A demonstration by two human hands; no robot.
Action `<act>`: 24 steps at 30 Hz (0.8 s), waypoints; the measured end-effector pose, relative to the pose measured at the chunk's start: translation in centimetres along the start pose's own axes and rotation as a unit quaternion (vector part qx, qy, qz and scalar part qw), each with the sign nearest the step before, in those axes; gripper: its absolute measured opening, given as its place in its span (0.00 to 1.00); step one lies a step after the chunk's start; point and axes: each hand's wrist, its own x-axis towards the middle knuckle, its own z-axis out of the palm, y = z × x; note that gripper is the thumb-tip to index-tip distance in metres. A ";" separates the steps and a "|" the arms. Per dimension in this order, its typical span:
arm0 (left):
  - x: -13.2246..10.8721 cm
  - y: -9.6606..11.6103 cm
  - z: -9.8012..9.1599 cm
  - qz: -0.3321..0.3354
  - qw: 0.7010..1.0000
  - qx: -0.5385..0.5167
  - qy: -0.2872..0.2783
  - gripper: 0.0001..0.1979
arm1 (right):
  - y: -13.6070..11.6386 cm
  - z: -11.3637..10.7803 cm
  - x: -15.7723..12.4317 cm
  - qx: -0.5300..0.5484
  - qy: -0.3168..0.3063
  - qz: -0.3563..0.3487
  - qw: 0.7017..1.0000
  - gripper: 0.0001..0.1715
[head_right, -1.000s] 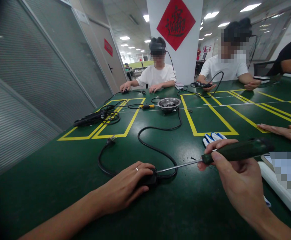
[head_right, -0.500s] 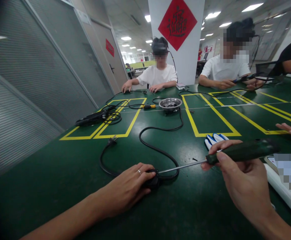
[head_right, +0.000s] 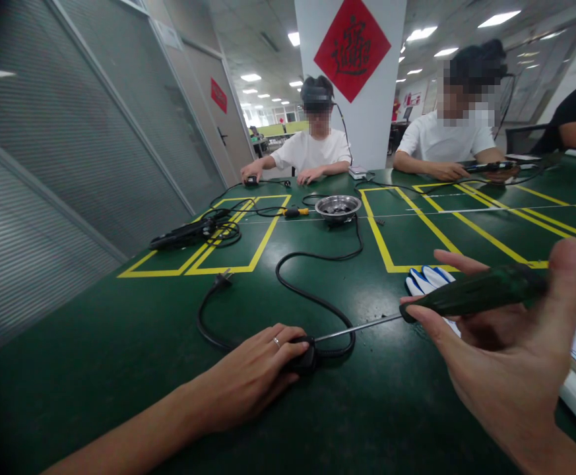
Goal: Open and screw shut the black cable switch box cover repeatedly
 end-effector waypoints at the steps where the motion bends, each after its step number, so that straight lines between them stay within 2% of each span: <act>1: 0.0 0.0 0.0 0.001 1.000 -0.003 0.003 0.16 | -0.2 -0.1 0.1 -0.001 -0.005 -0.018 1.000 0.60; 3: 0.0 -0.1 0.0 0.003 1.000 -0.009 0.010 0.16 | -0.6 -0.6 0.4 0.011 -0.017 -0.032 0.999 0.53; 6: 0.0 -0.1 0.1 0.004 1.000 -0.017 0.018 0.16 | -0.5 -1.6 1.2 -0.003 -0.042 -0.013 0.999 0.40; 10: 0.0 -0.1 0.2 -0.001 1.000 -0.016 0.011 0.17 | 0.0 -2.2 1.8 -0.096 0.008 -0.052 0.994 0.43; 12: 0.1 -0.1 0.1 -0.003 1.000 -0.013 0.003 0.17 | -0.2 -2.1 1.8 -0.056 -0.008 -0.043 0.997 0.41; 15: 0.1 0.0 -0.1 -0.004 1.000 -0.013 -0.007 0.17 | -0.9 -1.7 1.5 0.026 -0.061 0.013 0.998 0.40; 17: 0.2 0.0 -0.2 -0.004 1.000 -0.014 -0.009 0.18 | -1.2 -1.4 1.4 0.012 -0.055 0.024 0.998 0.41; 18: 0.2 0.0 -0.2 -0.004 1.000 -0.015 -0.009 0.18 | -1.2 -1.4 1.4 -0.012 -0.051 0.023 0.998 0.39; 21: 0.1 0.0 -0.2 -0.005 1.000 -0.017 -0.008 0.18 | -0.6 -1.2 1.5 -0.053 -0.078 0.044 0.995 0.18; 22: 0.1 -0.1 -0.2 -0.005 1.000 -0.018 -0.007 0.18 | -0.3 -1.3 1.6 -0.041 -0.079 0.055 0.994 0.13; 24: 0.0 -0.1 -0.1 -0.004 1.000 -0.017 -0.006 0.19 | 0.2 -1.5 1.9 0.034 -0.042 0.078 0.995 0.08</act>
